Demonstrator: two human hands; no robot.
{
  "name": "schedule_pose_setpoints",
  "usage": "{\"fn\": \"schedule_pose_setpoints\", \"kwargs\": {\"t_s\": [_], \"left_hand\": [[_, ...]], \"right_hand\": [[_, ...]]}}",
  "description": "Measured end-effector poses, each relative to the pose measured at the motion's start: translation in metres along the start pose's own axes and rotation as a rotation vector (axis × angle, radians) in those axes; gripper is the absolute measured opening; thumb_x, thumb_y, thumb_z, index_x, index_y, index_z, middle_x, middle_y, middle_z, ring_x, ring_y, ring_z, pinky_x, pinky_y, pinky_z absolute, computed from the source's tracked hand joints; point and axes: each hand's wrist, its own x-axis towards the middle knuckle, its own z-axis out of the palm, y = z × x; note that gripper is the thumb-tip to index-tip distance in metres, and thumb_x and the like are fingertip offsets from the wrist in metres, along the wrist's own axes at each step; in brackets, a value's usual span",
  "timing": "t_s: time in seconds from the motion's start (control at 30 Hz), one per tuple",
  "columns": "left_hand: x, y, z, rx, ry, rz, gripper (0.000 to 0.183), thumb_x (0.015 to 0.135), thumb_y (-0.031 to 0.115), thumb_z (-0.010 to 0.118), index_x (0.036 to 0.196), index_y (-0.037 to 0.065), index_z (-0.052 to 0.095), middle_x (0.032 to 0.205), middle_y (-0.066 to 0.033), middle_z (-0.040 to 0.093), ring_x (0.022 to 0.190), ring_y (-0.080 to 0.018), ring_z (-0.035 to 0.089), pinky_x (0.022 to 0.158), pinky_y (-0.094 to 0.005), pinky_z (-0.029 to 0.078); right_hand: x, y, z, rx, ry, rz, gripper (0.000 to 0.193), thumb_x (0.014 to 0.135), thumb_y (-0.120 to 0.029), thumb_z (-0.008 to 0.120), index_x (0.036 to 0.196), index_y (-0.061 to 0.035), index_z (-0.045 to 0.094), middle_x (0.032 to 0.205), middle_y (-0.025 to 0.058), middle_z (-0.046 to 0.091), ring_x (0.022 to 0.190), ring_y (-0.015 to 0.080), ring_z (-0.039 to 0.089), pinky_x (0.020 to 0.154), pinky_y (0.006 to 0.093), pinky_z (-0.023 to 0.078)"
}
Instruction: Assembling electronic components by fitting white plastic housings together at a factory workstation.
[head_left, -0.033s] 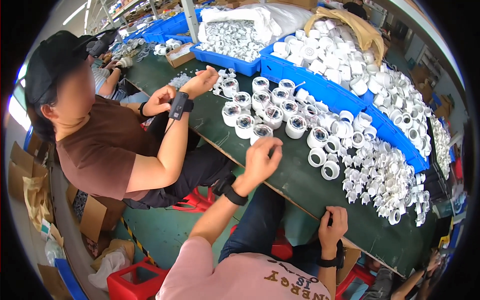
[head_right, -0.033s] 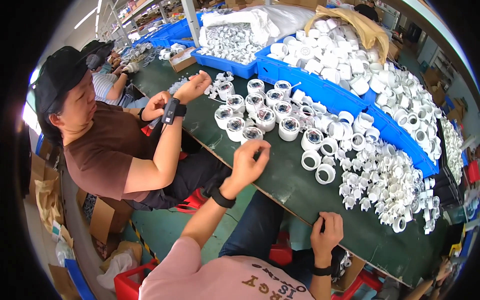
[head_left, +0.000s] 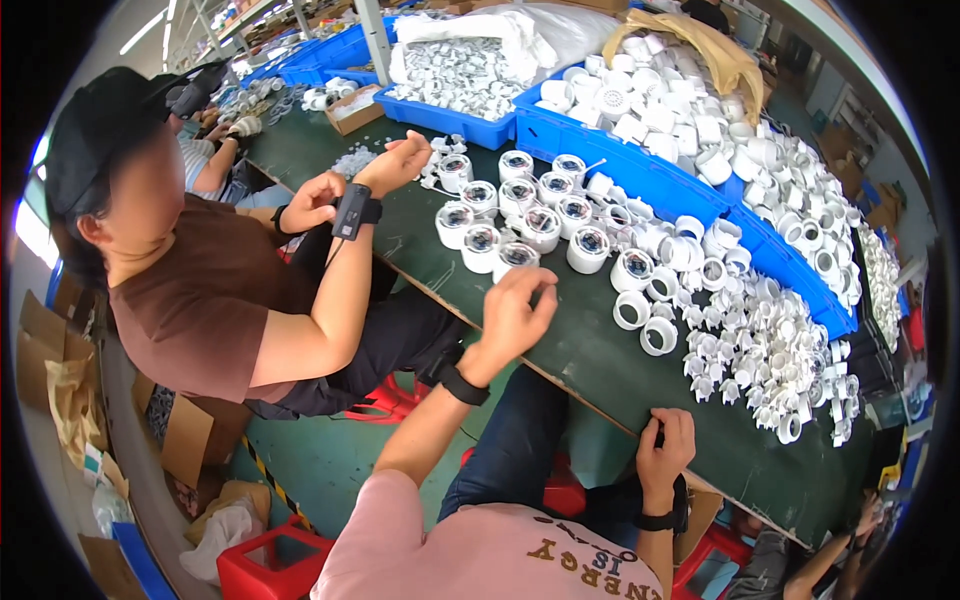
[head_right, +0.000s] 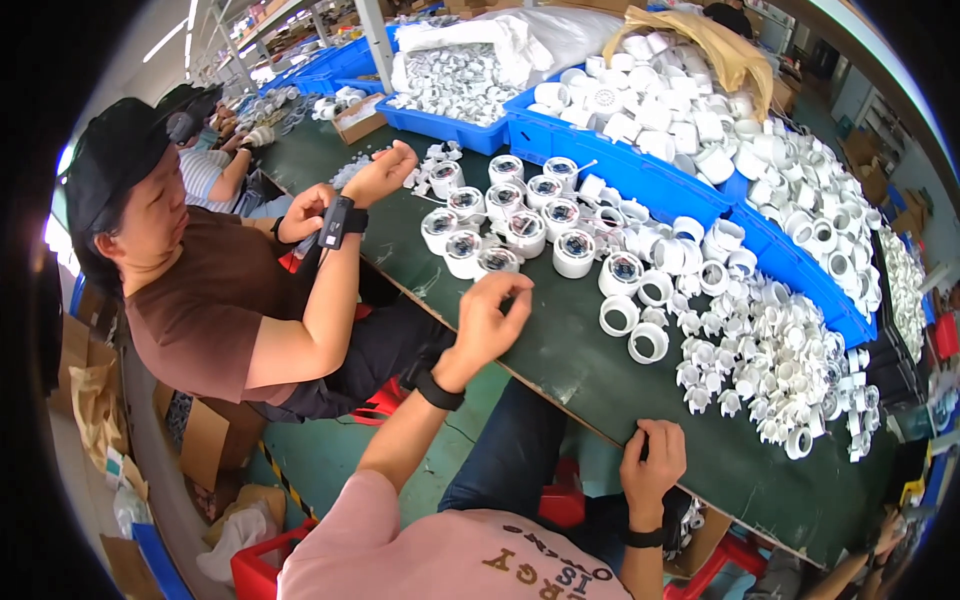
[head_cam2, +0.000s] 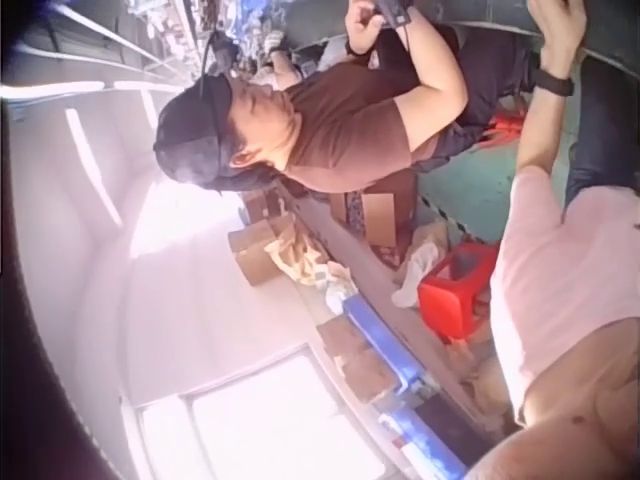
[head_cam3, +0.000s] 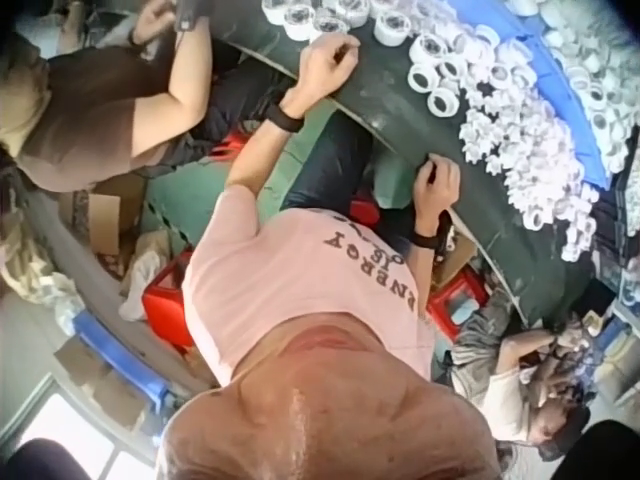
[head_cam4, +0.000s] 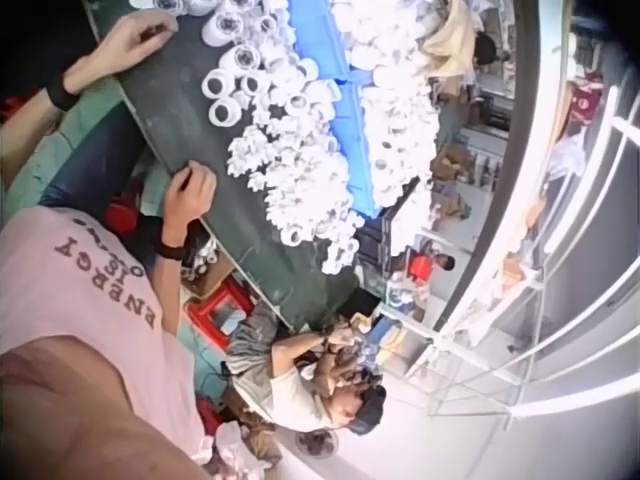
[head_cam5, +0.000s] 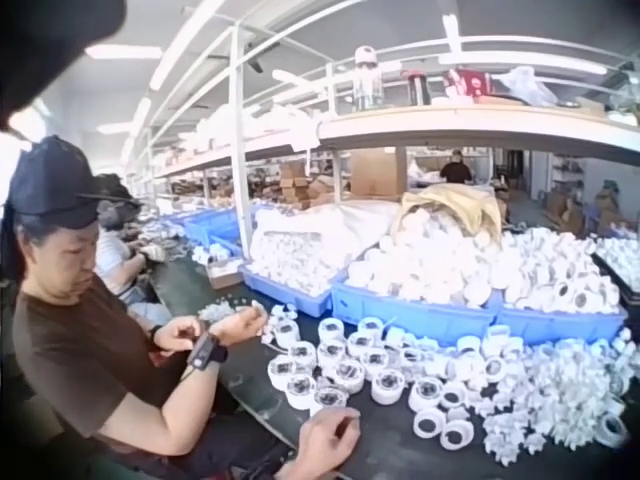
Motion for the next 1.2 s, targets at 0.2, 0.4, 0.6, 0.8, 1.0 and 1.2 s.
{"fn": "schedule_pose_setpoints", "kwargs": {"t_s": [0.2,0.4,0.6,0.8,1.0,1.2], "left_hand": [[0.002,-0.046,-0.010,0.097,-0.091,0.073,0.016,0.077,0.002,0.066,0.093,0.000,0.065,0.084,-0.0125,0.066,0.080,-0.0270,0.066,0.071,-0.0352,0.051],[0.026,-0.009,0.025,0.184,-0.133,0.287,0.033,0.074,0.004,0.068,0.107,0.004,0.063,0.102,-0.0133,0.064,0.098,-0.0316,0.060,0.083,-0.0389,0.047],[0.061,-0.007,0.098,0.345,-0.157,0.426,0.050,0.067,0.040,0.076,0.102,0.006,0.066,0.119,-0.0173,0.052,0.120,-0.0369,0.042,0.097,-0.0535,0.029],[0.058,-0.004,0.102,0.374,-0.198,0.393,0.055,0.059,0.040,0.082,0.098,0.005,0.066,0.127,-0.0177,0.048,0.125,-0.0372,0.038,0.099,-0.0527,0.028],[0.054,-0.012,0.080,0.405,-0.181,0.385,0.048,0.059,0.032,0.080,0.095,0.005,0.064,0.127,-0.0156,0.048,0.125,-0.0369,0.040,0.099,-0.0508,0.030],[0.069,-0.037,0.049,0.494,-0.266,0.493,0.054,0.061,0.030,0.076,0.108,0.007,0.064,0.126,-0.0187,0.050,0.117,-0.0387,0.047,0.095,-0.0510,0.037]], "right_hand": [[0.005,0.001,0.000,0.026,0.003,0.016,0.013,0.074,0.006,0.060,0.085,-0.0011,0.061,0.082,0.0141,0.058,0.074,0.0313,0.058,0.065,0.0367,0.047],[0.005,0.006,0.004,-0.016,0.049,0.014,0.014,0.073,0.006,0.062,0.084,-0.0024,0.062,0.080,0.0126,0.058,0.073,0.0301,0.059,0.064,0.0362,0.048],[0.004,0.005,0.005,-0.013,0.052,0.000,0.013,0.072,0.005,0.063,0.083,-0.0027,0.063,0.079,0.0116,0.058,0.072,0.0292,0.059,0.063,0.0363,0.048],[0.001,0.005,0.002,-0.005,0.052,-0.031,0.014,0.071,0.003,0.065,0.083,-0.0041,0.063,0.079,0.0086,0.058,0.071,0.0278,0.058,0.061,0.0365,0.048],[0.000,0.008,-0.003,-0.028,0.079,-0.005,0.016,0.069,0.006,0.065,0.083,-0.0038,0.063,0.079,0.0098,0.058,0.070,0.0282,0.059,0.060,0.0366,0.047],[0.000,0.014,-0.003,0.091,0.048,0.026,0.014,0.072,0.000,0.065,0.085,-0.0055,0.064,0.083,0.0092,0.059,0.076,0.0295,0.060,0.064,0.0379,0.050]]}}
